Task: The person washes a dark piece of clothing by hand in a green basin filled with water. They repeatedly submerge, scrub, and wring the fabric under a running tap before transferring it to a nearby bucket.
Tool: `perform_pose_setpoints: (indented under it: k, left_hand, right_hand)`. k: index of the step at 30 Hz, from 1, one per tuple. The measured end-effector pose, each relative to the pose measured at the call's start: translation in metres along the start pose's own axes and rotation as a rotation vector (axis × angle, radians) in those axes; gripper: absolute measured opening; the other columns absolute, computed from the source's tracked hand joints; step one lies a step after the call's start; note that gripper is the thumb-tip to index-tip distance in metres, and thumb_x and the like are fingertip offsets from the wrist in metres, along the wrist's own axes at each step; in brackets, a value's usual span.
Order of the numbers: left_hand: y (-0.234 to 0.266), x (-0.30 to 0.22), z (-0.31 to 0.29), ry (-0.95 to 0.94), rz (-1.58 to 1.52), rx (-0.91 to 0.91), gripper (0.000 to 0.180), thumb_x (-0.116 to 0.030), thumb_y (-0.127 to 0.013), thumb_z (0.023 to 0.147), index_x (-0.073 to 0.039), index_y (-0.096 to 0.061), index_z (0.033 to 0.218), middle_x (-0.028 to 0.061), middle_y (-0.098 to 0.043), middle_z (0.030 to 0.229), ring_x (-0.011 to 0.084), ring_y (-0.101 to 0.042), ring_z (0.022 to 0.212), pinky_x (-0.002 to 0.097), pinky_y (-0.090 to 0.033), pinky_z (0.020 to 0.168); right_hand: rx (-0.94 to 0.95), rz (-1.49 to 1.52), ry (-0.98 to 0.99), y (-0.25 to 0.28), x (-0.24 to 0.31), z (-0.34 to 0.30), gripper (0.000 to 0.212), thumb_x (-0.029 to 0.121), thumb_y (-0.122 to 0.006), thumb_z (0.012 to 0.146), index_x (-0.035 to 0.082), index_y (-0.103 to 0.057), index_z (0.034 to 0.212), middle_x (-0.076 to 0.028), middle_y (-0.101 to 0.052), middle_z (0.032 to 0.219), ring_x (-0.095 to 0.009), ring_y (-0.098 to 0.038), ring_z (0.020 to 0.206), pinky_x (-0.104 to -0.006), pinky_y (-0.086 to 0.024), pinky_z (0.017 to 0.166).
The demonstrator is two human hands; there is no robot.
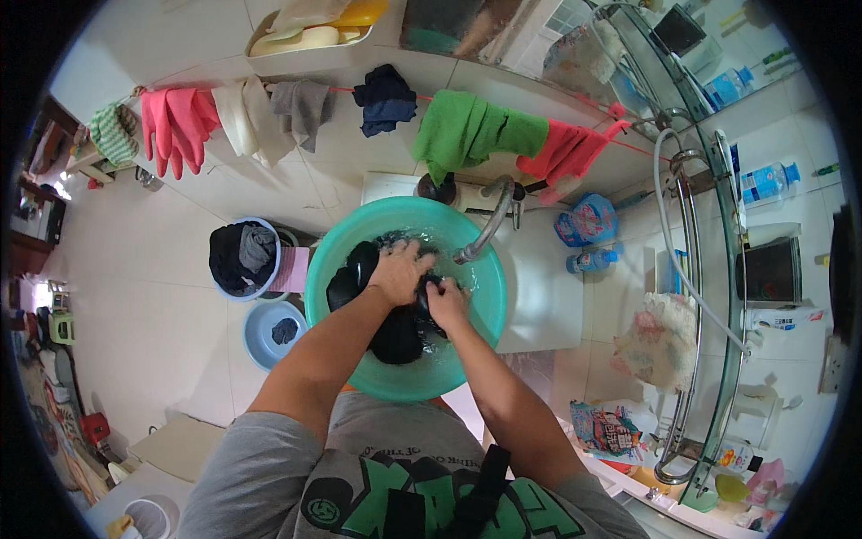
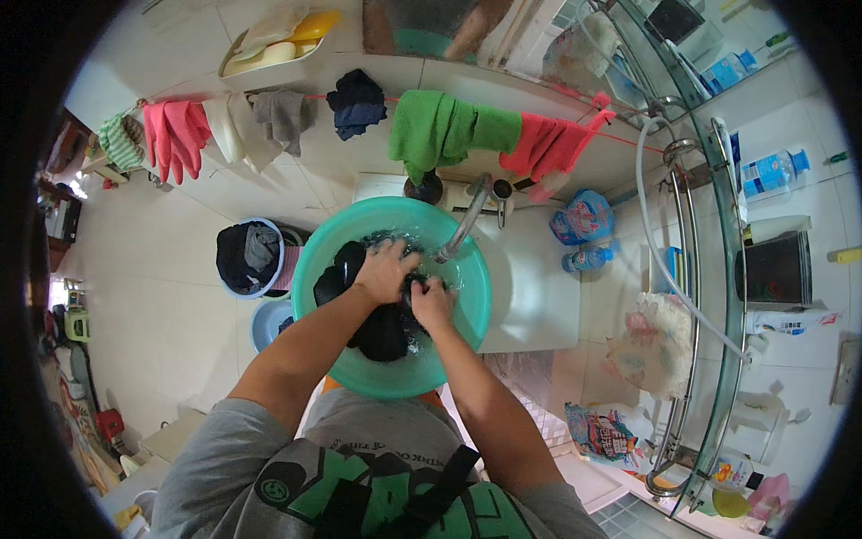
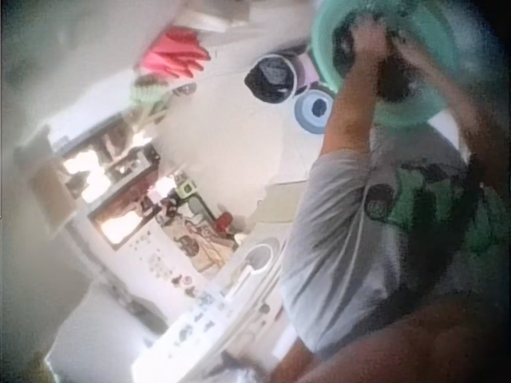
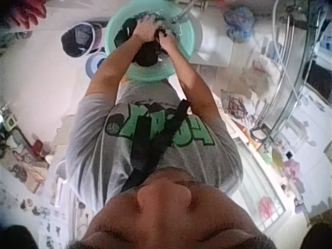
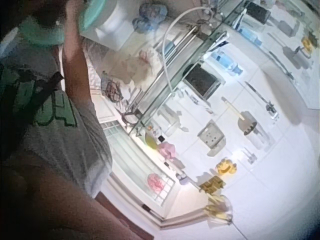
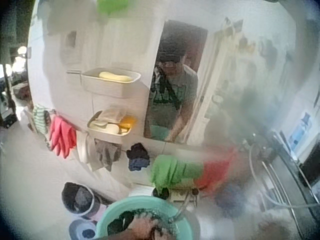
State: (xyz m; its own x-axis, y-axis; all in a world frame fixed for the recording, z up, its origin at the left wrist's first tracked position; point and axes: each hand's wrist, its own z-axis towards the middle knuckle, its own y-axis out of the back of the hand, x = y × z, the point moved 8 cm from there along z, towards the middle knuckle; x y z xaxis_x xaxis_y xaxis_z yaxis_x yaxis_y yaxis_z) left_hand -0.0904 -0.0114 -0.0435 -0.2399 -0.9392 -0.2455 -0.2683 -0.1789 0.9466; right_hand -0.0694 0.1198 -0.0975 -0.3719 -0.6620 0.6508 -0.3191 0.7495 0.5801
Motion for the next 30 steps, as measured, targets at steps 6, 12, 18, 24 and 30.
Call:
perform_pose_setpoints:
  k: [6,12,18,24,30]
  left_hand:
    - [-0.005,0.04,-0.001,0.372,-1.039,-0.286,0.051,-0.021,-0.07,0.077,-0.006,-0.058,0.124,0.0287,-0.065,0.109,0.0466,-0.063,0.103,0.0497,-0.05,0.094]
    - [0.048,-0.012,-0.036,0.331,-0.553,-0.355,0.042,-0.026,-0.071,0.081,-0.003,-0.06,0.114,0.0236,-0.07,0.09,0.0427,-0.068,0.082,0.0505,-0.056,0.078]
    - [0.019,0.071,-0.025,0.481,-0.162,-0.106,0.028,-0.019,-0.062,0.085,-0.008,-0.058,0.11,0.0218,-0.064,0.116,0.0368,-0.065,0.104,0.0493,-0.051,0.088]
    - [0.059,-0.001,-0.036,0.045,0.161,-0.087,0.071,-0.029,-0.066,0.085,-0.018,-0.04,0.15,0.0206,-0.035,0.153,0.0375,-0.033,0.143,0.0596,-0.021,0.116]
    - [-0.014,0.013,0.01,-0.058,-0.158,0.004,0.05,-0.022,-0.064,0.084,-0.02,-0.057,0.134,0.0193,-0.056,0.135,0.0383,-0.059,0.119,0.0502,-0.05,0.095]
  right_hand:
    - [0.502,1.585,-0.324,-0.052,0.039,0.024,0.044,0.048,-0.046,0.097,0.012,-0.066,0.114,-0.013,-0.069,0.112,-0.032,-0.065,0.102,-0.0498,-0.051,0.092]
    - [0.907,1.724,-0.102,-0.077,0.033,0.033,0.038,0.041,-0.043,0.101,0.012,-0.064,0.112,-0.01,-0.067,0.11,-0.029,-0.064,0.101,-0.0444,-0.052,0.092]
    - [0.225,0.768,-0.116,0.014,0.036,-0.016,0.024,0.024,-0.065,0.091,0.011,-0.063,0.111,-0.011,-0.065,0.112,-0.027,-0.063,0.1,-0.0447,-0.051,0.086]
    - [-0.189,-0.228,0.674,0.059,0.037,-0.042,0.057,0.013,-0.069,0.086,0.006,-0.048,0.139,-0.026,-0.053,0.133,-0.042,-0.051,0.124,-0.0457,-0.042,0.106]
    - [-0.107,-0.339,0.221,0.005,0.005,0.002,0.07,0.03,-0.062,0.092,-0.001,-0.034,0.148,-0.031,-0.044,0.143,-0.047,-0.043,0.131,-0.0496,-0.037,0.11]
